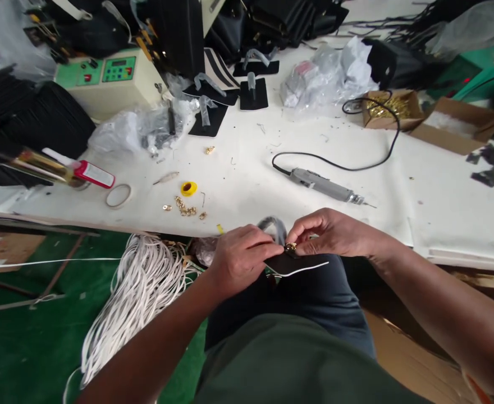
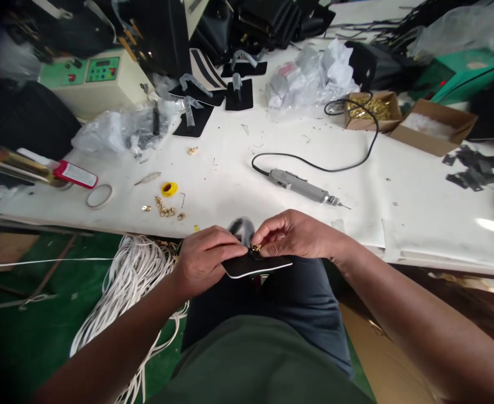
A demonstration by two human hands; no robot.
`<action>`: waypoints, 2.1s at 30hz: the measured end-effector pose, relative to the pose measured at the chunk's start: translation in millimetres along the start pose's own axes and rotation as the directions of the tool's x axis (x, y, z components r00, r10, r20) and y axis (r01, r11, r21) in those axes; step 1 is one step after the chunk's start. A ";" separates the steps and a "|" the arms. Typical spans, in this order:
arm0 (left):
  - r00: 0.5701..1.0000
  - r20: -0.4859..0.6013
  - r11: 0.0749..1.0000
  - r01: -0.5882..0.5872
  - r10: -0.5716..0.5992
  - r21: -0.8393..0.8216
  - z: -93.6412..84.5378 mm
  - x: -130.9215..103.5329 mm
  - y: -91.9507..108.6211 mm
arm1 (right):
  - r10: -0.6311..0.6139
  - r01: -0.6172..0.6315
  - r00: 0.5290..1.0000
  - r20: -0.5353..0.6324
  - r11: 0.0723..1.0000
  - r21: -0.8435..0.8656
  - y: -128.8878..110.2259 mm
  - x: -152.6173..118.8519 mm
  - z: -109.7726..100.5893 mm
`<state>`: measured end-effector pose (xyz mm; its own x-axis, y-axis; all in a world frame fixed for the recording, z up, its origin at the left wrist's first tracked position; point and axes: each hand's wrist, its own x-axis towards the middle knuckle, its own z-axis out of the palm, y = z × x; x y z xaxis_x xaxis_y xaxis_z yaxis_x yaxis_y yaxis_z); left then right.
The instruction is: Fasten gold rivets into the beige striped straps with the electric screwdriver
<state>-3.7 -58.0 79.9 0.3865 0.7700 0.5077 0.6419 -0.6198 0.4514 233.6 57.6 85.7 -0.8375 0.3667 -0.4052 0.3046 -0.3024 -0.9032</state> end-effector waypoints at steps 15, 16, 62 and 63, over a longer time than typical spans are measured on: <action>0.992 -0.021 0.972 -0.119 0.126 0.203 5.9 -7.7 29.7 | -0.222 0.213 0.972 -0.073 0.970 -0.114 10.2 -32.0 15.4; 0.992 -0.016 0.971 -0.122 0.128 0.206 5.1 -8.8 31.7 | -0.222 0.212 0.973 -0.066 0.968 -0.136 9.2 -33.5 16.7; 0.988 -0.154 1.000 0.009 -0.008 0.004 9.7 -18.5 52.7 | -0.401 0.343 0.912 -0.081 0.858 -0.382 -3.2 -42.8 39.9; 0.988 -0.157 1.000 0.009 -0.009 -0.002 10.0 -17.7 52.6 | -0.403 0.341 0.910 -0.094 0.858 -0.383 -3.6 -43.8 40.3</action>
<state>29.9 -102.7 87.2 0.2720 0.7424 0.6123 0.6441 -0.6131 0.4573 250.9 7.2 112.4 -0.8427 0.5381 -0.0178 0.1500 0.2028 -0.9677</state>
